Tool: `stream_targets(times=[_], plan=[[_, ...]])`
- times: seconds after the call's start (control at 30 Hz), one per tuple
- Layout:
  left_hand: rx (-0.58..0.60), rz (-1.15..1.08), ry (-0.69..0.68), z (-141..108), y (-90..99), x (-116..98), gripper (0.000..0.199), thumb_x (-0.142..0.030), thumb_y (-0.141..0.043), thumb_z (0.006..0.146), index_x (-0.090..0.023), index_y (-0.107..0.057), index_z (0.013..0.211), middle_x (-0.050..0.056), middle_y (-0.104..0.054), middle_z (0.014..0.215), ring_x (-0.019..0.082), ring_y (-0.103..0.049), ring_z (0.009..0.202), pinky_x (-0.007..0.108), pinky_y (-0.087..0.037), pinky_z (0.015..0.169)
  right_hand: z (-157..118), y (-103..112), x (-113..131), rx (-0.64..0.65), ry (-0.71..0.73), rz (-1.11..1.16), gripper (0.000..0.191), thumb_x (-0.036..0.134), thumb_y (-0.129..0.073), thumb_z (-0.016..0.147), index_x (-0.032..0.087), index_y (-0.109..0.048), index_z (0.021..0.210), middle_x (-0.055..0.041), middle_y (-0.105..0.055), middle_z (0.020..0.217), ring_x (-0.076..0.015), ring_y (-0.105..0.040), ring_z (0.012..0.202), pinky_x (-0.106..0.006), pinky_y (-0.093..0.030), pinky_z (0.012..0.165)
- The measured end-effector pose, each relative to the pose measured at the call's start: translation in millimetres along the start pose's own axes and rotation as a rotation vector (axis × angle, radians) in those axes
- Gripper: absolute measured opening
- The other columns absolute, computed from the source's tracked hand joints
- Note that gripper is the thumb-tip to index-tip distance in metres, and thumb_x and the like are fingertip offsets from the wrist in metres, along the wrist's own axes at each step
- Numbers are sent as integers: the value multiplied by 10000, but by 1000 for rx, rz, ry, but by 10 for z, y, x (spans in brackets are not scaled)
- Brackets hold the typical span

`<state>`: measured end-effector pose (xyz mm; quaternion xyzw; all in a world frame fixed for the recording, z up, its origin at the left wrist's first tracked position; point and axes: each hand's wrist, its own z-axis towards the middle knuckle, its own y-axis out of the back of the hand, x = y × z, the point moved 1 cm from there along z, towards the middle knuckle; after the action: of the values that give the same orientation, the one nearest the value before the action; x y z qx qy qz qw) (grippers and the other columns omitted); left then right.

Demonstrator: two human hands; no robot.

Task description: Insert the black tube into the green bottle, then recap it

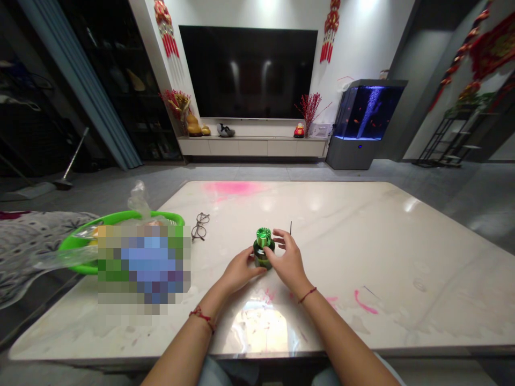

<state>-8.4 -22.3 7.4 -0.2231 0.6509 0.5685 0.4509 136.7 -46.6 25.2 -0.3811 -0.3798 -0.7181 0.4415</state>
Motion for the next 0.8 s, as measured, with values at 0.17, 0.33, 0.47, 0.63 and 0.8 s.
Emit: stream_targets(times=[0.17, 0.33, 0.47, 0.63, 0.8], plan=[[-4, 10, 12, -10, 1, -28, 502, -230, -678, 572, -161, -574, 1059, 90, -626, 1054, 243, -562, 932, 346, -416, 833, 1, 20, 14, -2, 32, -11, 390, 200, -581, 684, 190, -509, 1067, -79, -586, 1049, -191, -581, 931, -363, -473, 847], [-13, 22, 2, -15, 4, -26, 511, -235, -679, 571, -163, -571, 1064, 84, -634, 1028, 245, -560, 923, 340, -418, 824, -8, 29, 20, 13, 52, -1, 400, 172, -553, 693, 186, -502, 1089, -63, -618, 984, -187, -583, 948, -360, -461, 869], [1, 33, 2, -6, 2, -14, 518, -236, -680, 573, -158, -564, 1072, 83, -628, 1042, 237, -558, 920, 333, -416, 825, -5, 25, 7, 14, 63, 1, 399, 158, -539, 689, 182, -505, 1086, -63, -624, 981, -186, -586, 948, -360, -459, 870], [5, 34, -10, -2, -1, -9, 519, -231, -678, 573, -162, -563, 1075, 75, -625, 1046, 226, -556, 913, 322, -416, 818, 3, 20, -8, 25, 67, 0, 389, 153, -523, 695, 178, -509, 1082, -72, -623, 1002, -188, -583, 959, -358, -454, 877], [-1, 43, -7, -10, 1, -22, 502, -232, -677, 571, -172, -571, 1059, 63, -632, 1026, 224, -559, 906, 314, -421, 807, -2, 17, -1, 36, 74, -22, 389, 147, -505, 697, 188, -526, 1083, -76, -620, 1021, -199, -577, 968, -373, -449, 885]])
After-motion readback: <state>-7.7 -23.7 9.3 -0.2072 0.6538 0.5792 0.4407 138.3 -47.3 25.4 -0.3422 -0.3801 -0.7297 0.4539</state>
